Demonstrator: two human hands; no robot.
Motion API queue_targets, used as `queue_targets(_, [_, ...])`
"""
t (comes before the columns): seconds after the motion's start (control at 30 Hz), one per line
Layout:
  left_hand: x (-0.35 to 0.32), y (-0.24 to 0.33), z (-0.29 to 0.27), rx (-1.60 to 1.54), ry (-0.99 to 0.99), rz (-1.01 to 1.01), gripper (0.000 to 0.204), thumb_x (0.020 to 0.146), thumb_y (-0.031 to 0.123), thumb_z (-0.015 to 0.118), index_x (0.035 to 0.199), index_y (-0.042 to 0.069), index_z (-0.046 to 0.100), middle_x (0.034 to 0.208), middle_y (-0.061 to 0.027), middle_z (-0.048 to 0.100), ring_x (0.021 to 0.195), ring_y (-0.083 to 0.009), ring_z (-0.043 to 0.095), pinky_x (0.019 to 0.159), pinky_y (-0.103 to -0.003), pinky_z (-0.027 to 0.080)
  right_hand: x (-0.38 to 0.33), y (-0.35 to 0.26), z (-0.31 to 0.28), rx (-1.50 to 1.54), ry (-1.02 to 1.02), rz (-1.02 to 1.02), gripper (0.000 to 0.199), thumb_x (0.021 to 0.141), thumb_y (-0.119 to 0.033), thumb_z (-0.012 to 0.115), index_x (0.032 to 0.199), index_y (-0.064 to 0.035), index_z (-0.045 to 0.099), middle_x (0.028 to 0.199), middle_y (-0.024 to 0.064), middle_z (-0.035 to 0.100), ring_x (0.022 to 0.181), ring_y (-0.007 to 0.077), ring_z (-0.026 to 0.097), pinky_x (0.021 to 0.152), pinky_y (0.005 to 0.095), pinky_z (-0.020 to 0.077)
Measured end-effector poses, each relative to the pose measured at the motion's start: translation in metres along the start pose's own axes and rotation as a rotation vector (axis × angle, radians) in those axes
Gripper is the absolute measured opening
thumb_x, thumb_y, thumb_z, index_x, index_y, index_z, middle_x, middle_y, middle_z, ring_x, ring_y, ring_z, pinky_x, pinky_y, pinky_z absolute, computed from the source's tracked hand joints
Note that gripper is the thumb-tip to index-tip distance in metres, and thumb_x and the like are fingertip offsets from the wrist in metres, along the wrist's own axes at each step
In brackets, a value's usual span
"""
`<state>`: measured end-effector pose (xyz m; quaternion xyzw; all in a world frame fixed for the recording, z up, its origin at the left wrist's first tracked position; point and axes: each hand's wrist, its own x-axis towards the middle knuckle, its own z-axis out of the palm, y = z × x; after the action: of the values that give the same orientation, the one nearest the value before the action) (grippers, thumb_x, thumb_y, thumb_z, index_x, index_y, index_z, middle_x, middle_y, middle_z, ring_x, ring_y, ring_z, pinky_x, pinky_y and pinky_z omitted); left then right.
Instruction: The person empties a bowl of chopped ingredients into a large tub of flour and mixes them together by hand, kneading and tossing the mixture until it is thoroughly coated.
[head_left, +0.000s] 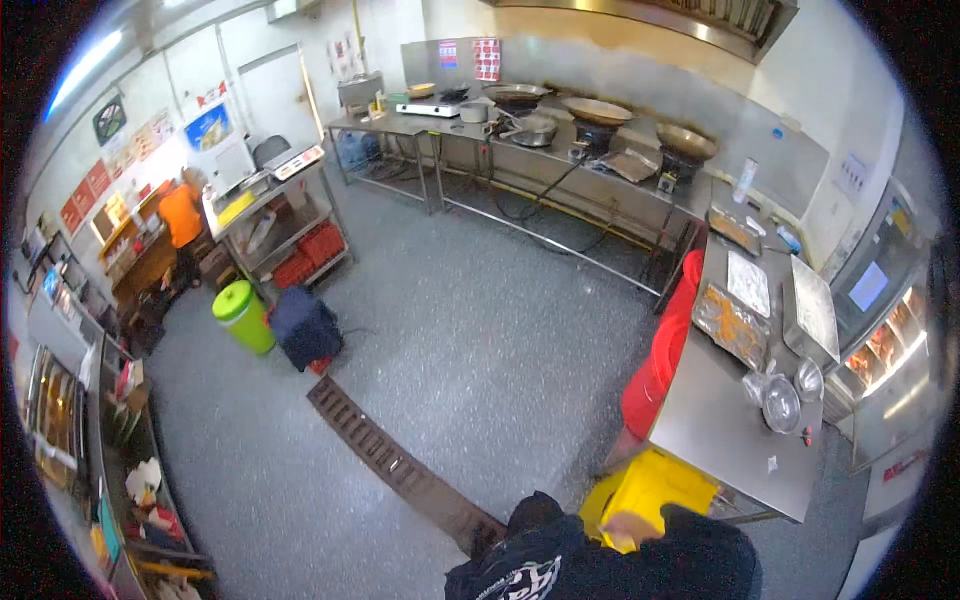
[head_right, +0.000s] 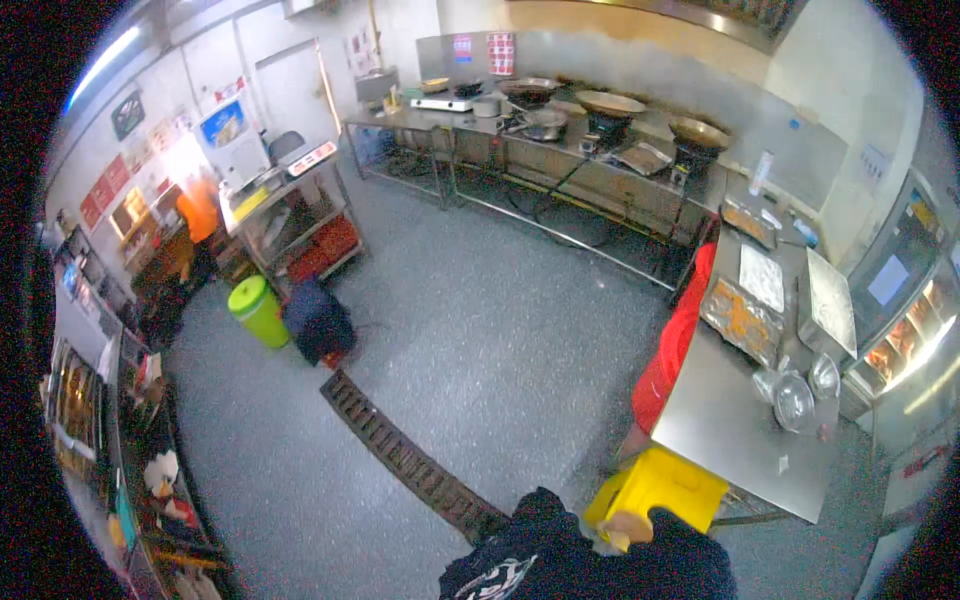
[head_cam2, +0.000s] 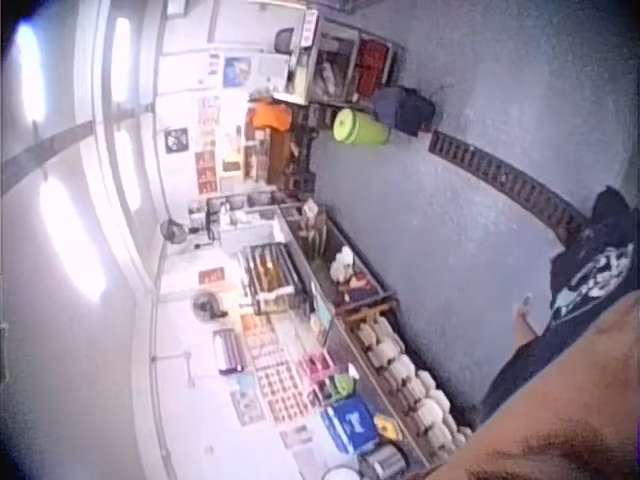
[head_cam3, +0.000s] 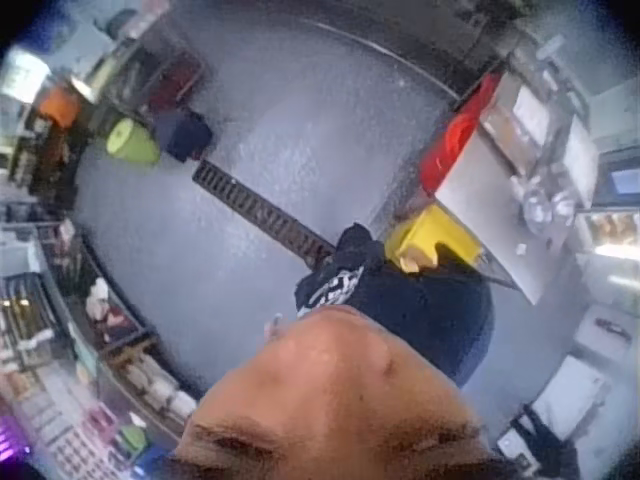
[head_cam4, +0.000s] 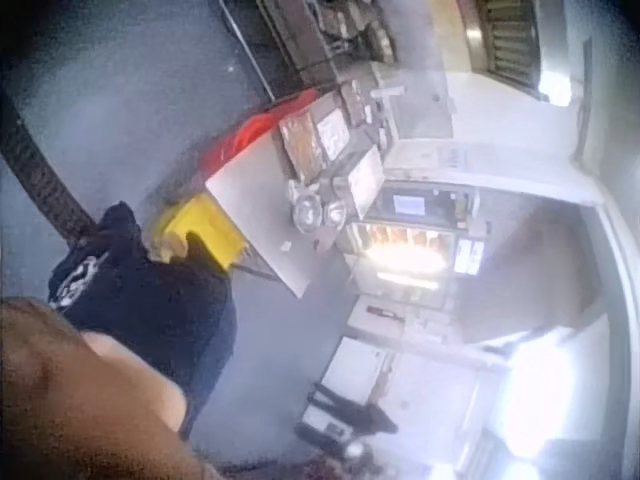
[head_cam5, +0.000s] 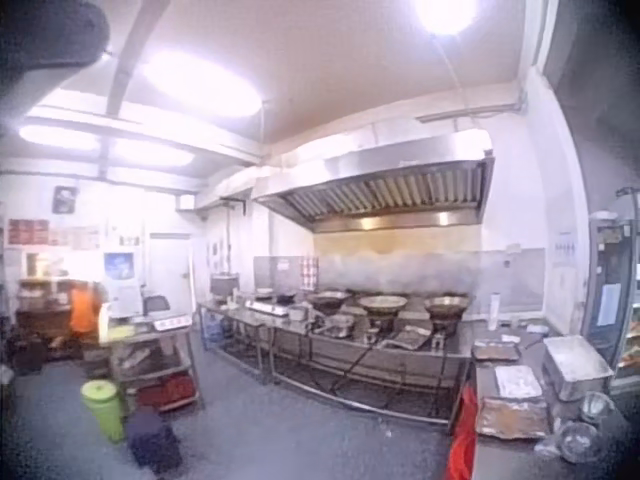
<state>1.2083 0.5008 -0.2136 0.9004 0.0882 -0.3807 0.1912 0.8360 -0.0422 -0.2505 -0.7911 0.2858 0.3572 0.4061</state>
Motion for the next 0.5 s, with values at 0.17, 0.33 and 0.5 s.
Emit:
queue_targets(0.17, [0.16, 0.097, -0.143, 0.14, 0.144, 0.041, 0.043, 0.086, 0.04, 0.067, 0.102, 0.0, 0.07, 0.091, -0.0164, 0.07, 0.08, -0.0317, 0.066, 0.071, -0.045, 0.052, 0.044, -0.003, 0.062, 0.266, 0.318, -0.032, 0.026, 0.084, -0.035, 0.067, 0.08, -0.0104, 0.075, 0.071, 0.0012, 0.068, 0.063, 0.0167, 0.061, 0.059, 0.0342, 0.0478])
queue_targets(0.33, [0.266, 0.335, -0.181, -0.21, 0.204, 0.429, 0.036, 0.085, 0.035, 0.072, 0.082, 0.0, 0.072, 0.07, -0.0101, 0.068, 0.062, -0.0201, 0.062, 0.061, -0.036, 0.049, 0.131, -0.011, 0.028, 0.381, 0.337, 0.007, 0.034, 0.09, -0.038, 0.06, 0.106, -0.0105, 0.071, 0.09, 0.0126, 0.07, 0.086, 0.0275, 0.067, 0.075, 0.0379, 0.0517])
queue_targets(0.5, [0.343, 0.479, -0.193, -0.407, -0.056, 0.983, 0.03, 0.087, 0.025, 0.075, 0.095, -0.003, 0.071, 0.076, -0.0084, 0.067, 0.067, -0.0183, 0.064, 0.058, -0.034, 0.049, 0.239, -0.087, -0.186, 0.35, 0.314, 0.102, 0.042, 0.091, -0.045, 0.057, 0.112, -0.0103, 0.07, 0.101, 0.0175, 0.069, 0.094, 0.0345, 0.066, 0.082, 0.0442, 0.0516])
